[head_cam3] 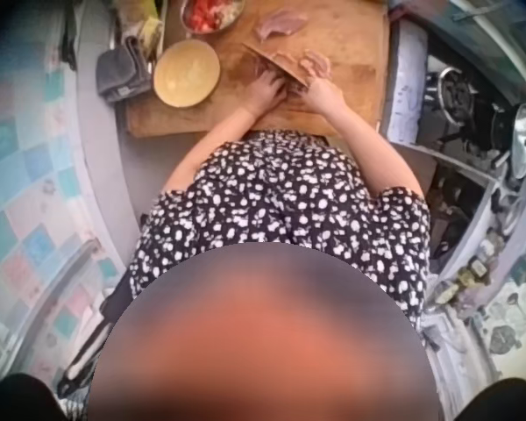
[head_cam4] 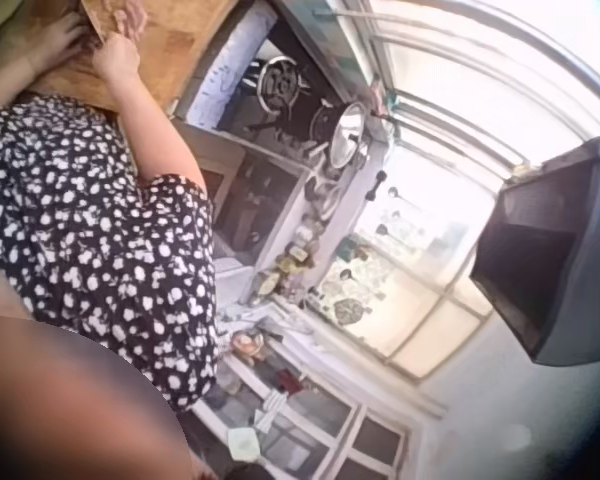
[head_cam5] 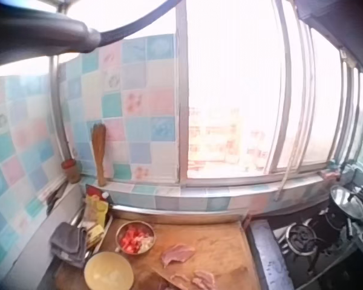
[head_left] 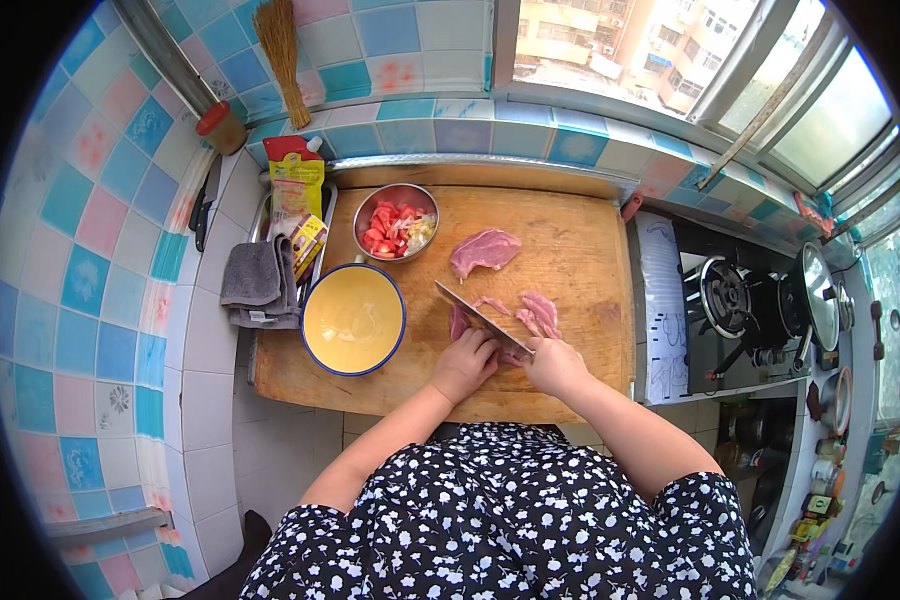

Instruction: The person walks into the kitchen, rinses a bowl under the tap, and then uses a cleaver to slice raw meat on a wooden cutting board. The person repeatedly cuts the meat into thin strips and places them on the board.

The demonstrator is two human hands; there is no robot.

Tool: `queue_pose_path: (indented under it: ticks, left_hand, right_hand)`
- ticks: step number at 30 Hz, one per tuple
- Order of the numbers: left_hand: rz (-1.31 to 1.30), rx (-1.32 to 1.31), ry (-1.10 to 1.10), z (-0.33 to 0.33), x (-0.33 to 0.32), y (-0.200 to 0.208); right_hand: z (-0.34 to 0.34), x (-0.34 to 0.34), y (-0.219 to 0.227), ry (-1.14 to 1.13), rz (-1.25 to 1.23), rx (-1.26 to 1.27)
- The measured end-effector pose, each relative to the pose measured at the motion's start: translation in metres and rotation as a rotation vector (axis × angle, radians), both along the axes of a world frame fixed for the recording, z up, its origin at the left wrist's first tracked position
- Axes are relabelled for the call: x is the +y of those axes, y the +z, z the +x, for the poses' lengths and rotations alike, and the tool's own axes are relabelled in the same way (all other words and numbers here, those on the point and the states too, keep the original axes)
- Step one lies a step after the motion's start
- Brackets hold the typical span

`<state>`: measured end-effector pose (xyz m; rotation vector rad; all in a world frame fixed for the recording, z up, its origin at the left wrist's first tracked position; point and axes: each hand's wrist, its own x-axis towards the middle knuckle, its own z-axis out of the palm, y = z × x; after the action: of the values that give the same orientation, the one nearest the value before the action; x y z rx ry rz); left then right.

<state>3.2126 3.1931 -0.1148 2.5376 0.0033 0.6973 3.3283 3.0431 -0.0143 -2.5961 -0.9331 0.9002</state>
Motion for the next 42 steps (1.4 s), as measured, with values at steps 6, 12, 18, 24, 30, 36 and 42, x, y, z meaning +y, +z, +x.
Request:
queue_pose_path:
  ticks: [6, 12, 18, 24, 30, 36, 42]
  left_hand:
    - [0.004, 0.039, 0.018, -0.003, -0.001, -0.003]
    - [-0.016, -0.008, -0.009, -0.001, -0.002, -0.003]
    - [-0.014, -0.025, -0.004, 0.001, -0.001, -0.001]
    - [-0.003, -0.058, 0.001, 0.0, -0.001, -0.006]
    - [-0.009, -0.006, -0.003, 0.001, -0.003, 0.0]
    - [0.017, 0.02, 0.037, -0.002, -0.007, -0.001]
    - [-0.012, -0.019, -0.005, 0.0, -0.004, -0.001]
  right_hand:
    - [0.006, -0.067, 0.007, -0.038, -0.125, 0.04]
    - [0.001, -0.023, -0.009, -0.097, 0.006, 0.044]
    - [0.002, -0.014, -0.019, -0.078, 0.035, 0.021]
    - [-0.001, -0.083, -0.001, -0.069, -0.127, 0.063]
    - [-0.002, -0.014, -0.015, -0.045, -0.006, -0.005]
    - [-0.002, -0.034, -0.006, -0.055, -0.067, 0.028]
    - [-0.006, -0.084, 0.0, -0.118, -0.142, 0.082]
